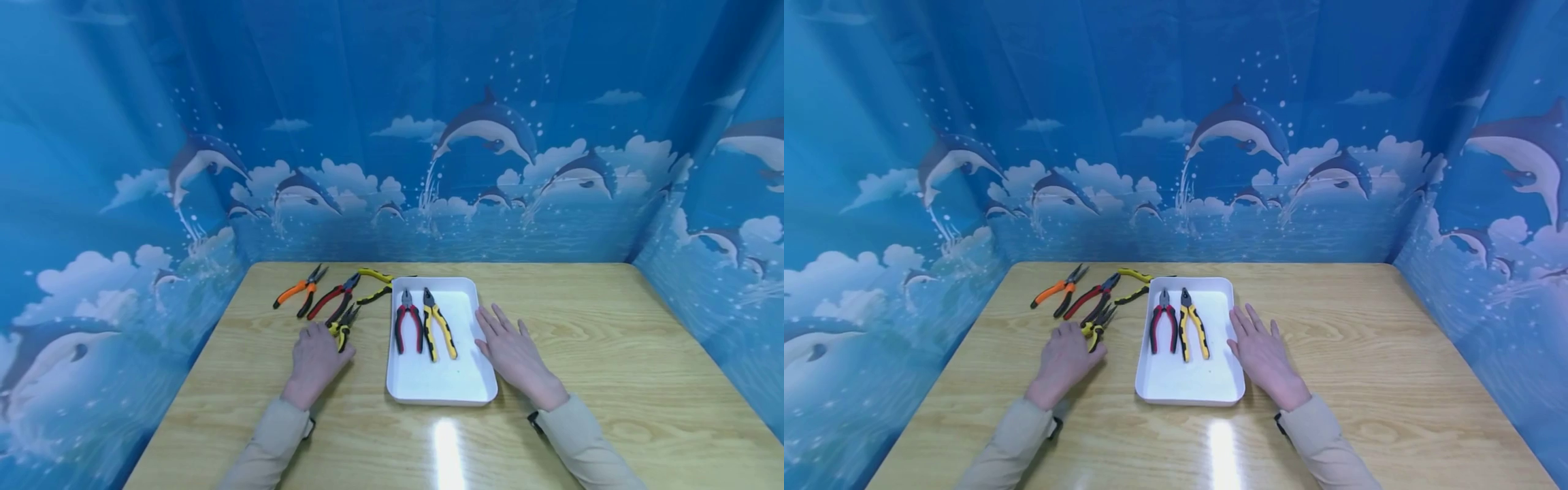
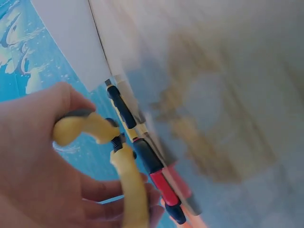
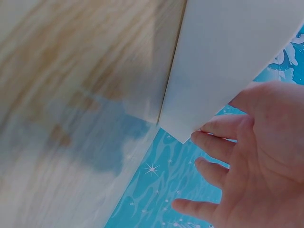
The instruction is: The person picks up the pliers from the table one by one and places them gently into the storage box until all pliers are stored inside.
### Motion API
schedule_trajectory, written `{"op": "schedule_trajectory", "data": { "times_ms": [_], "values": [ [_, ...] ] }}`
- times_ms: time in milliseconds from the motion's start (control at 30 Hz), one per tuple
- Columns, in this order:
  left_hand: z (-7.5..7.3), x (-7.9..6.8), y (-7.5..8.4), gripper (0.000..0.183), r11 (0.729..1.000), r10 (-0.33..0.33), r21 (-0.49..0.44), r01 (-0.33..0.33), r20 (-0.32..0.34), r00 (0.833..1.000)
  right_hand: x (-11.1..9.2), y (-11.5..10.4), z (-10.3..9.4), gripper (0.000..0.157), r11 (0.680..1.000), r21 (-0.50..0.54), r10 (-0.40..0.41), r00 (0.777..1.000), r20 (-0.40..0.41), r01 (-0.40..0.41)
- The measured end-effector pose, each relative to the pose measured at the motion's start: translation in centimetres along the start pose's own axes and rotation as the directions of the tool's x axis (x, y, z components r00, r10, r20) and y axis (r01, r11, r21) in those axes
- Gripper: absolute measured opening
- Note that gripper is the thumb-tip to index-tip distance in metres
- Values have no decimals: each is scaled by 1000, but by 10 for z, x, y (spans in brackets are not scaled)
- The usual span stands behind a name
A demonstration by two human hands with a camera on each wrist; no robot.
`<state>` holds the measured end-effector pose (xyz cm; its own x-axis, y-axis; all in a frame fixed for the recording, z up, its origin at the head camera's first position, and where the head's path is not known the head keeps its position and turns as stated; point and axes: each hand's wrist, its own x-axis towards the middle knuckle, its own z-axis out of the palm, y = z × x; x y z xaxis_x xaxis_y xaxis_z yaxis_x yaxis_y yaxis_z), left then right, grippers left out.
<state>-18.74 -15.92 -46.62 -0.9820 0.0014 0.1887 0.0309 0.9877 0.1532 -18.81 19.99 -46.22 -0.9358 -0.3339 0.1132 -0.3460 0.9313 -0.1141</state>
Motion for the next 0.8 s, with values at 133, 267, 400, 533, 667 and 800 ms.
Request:
{"op": "schedule_trajectory", "data": {
  "times_ms": [133, 267, 400, 533, 667, 800],
  "values": [
    [-2, 1, 2, 58, 999, 26, -20, -29, -131, 991, -1, 0, 0, 58, 1000, 1, -5, 1000, -10, 5],
    [-7, 2, 6, 62, 997, 38, -55, -49, -198, 980, -1, 0, 0, 58, 1000, -4, -5, 1000, -13, 5],
    [-11, 2, 11, 64, 998, 32, -41, -41, -201, 979, -2, 0, 0, 58, 1000, -7, -8, 1000, -11, 8],
    [-16, 1, 16, 68, 999, 45, 1, -46, -216, 975, -2, 0, 0, 58, 1000, -7, -7, 1000, -8, 7],
    [-20, 1, 20, 70, 998, 65, 28, -60, -224, 972, -1, 0, 0, 58, 1000, -5, -1, 1000, -4, 1],
    [-26, 2, 26, 75, 998, 64, 29, -59, -204, 977, -1, 0, 1, 58, 1000, -6, 1, 1000, 1, -1]
  ]
}}
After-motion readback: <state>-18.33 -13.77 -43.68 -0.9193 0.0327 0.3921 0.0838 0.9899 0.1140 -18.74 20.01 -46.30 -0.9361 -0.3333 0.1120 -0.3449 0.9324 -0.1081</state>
